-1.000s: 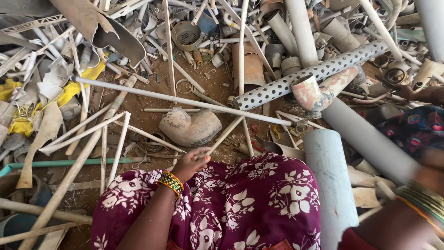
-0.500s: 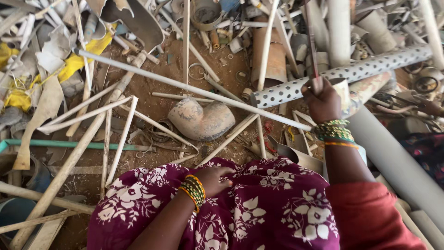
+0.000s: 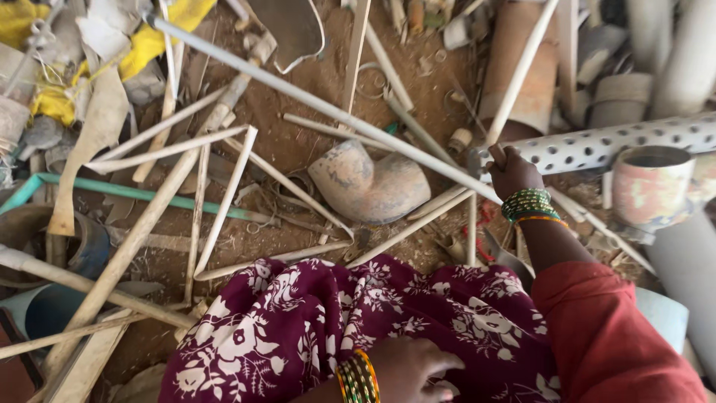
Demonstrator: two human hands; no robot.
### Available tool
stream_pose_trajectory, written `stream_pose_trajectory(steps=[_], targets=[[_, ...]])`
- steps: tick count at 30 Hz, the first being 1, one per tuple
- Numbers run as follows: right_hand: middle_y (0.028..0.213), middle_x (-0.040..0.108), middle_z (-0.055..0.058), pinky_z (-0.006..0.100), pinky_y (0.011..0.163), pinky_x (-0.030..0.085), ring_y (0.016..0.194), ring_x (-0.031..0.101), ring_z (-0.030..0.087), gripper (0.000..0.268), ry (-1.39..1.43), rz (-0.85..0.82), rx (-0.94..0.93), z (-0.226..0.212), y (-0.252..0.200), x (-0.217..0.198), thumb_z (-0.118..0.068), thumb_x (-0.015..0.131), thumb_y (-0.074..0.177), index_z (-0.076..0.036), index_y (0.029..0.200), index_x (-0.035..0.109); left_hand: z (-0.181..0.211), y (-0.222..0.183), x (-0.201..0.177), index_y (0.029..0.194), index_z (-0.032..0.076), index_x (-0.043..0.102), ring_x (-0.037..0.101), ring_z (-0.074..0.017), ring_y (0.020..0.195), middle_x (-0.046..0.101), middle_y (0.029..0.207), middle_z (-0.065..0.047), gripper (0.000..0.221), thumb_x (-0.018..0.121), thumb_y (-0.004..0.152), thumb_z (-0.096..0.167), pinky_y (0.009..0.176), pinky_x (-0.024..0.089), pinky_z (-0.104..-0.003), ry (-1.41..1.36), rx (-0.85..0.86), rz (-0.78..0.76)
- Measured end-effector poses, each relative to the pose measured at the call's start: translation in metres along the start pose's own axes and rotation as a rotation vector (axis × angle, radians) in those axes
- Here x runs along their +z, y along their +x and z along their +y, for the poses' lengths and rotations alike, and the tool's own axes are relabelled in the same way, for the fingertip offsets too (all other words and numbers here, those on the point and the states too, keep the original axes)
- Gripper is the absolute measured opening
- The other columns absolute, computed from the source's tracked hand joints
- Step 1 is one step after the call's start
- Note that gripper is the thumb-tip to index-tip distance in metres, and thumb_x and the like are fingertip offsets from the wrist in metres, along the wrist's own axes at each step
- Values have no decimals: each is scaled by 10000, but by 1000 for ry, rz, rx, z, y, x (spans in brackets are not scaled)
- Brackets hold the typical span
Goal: The person saws a plastic pipe using a hand saw, then handles and saws a different, thinner white plastic pipe among a pile of recycling scrap.
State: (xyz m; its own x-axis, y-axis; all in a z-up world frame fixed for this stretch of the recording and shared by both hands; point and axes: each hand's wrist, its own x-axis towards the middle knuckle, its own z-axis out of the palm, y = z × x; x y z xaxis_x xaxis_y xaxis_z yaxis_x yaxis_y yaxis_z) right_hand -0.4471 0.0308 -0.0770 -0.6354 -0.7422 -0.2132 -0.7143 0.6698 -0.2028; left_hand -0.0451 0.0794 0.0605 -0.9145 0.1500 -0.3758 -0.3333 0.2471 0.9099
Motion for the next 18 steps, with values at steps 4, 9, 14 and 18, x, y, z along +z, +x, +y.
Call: stream_pose_trajectory(steps=[4,9,14,18], targets=[[1074,720,241,565,914,527,1013,670,468,433,-43,-166,12,18,26,42,-435,634,935,-161,1270,618,-17,14,7,1455,180,555,656,-343,1131,659,1225,-161,536,516,1023,494,987,528,-529,-85,102,72],[1136,698,248,543,954,513,1067,654,455,576,-42,-296,42,34,45,95,-469,662,886,-189,1381,571,-39,25,16,1466,208,527,646,-363,1175,648,1250,-177,561,498,1010,534,1003,521,-541,-177,77,93],[1136,712,226,538,953,518,1064,665,435,592,-81,-373,83,35,48,112,-499,642,909,-197,1411,554,-59,32,34,1539,215,498,621,-393,1238,626,1333,-222,533,434,1076,470,1089,452,-603,-168,143,111],[1131,712,211,519,984,509,1072,664,408,548,-163,-422,62,32,50,111,-524,659,926,-223,1379,594,-66,39,39,1542,211,464,592,-412,1255,599,1364,-238,545,438,1062,469,1062,464,-609,-227,126,58]])
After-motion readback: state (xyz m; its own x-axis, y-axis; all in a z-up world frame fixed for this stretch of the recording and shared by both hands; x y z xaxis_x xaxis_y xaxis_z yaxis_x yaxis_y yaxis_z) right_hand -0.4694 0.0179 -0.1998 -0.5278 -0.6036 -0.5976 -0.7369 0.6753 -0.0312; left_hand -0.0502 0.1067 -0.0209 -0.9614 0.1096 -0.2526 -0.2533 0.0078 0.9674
